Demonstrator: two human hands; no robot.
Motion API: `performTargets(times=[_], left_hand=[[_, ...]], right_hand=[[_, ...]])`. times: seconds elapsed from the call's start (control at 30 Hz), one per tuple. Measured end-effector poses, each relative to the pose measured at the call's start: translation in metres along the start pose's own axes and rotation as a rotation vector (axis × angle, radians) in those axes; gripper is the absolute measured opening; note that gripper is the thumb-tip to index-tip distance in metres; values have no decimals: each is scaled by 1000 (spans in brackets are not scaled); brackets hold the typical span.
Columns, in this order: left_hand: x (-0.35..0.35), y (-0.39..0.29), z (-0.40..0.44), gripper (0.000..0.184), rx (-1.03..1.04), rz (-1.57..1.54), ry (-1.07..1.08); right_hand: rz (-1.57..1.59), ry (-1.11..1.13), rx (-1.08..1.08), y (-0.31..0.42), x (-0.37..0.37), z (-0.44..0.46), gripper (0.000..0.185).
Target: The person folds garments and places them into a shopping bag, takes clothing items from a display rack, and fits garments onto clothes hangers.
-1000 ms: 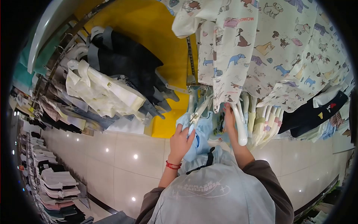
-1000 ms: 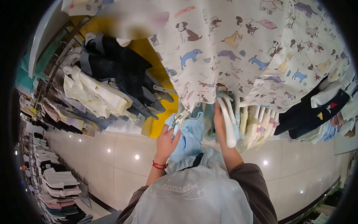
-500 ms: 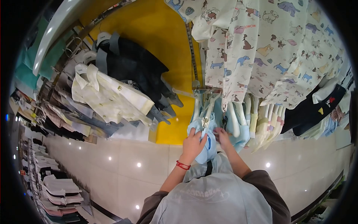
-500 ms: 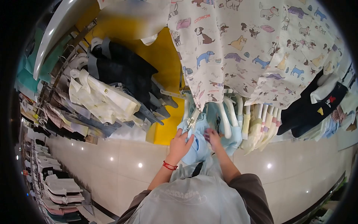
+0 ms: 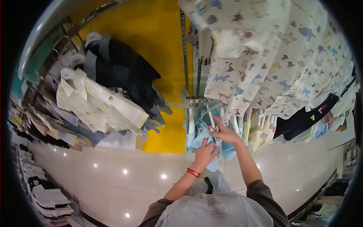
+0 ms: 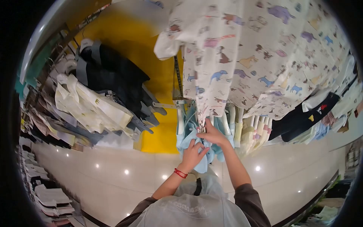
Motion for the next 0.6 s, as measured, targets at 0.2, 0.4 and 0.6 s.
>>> performTargets(times=[0.2, 0.4, 0.6], left_hand=[[43, 56, -2, 60, -49, -365, -32], [108, 144, 15, 93, -328, -607, 124], [109, 162, 55, 96, -388, -742, 163]], right_hand=[[-260, 261, 98, 7, -25, -1, 68], [-289, 394, 224, -25, -72, 1, 75], [-512, 357, 107, -16, -94, 10, 65]])
Point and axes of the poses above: each hand's wrist, its own z-axis towards the middle knuckle, its own x-axis out of the palm, y = z × x, the point moved 10 cm from there along z, towards the middle knuckle, and after that the axes turned 4 degrees about -x, right-handed, at the moved point
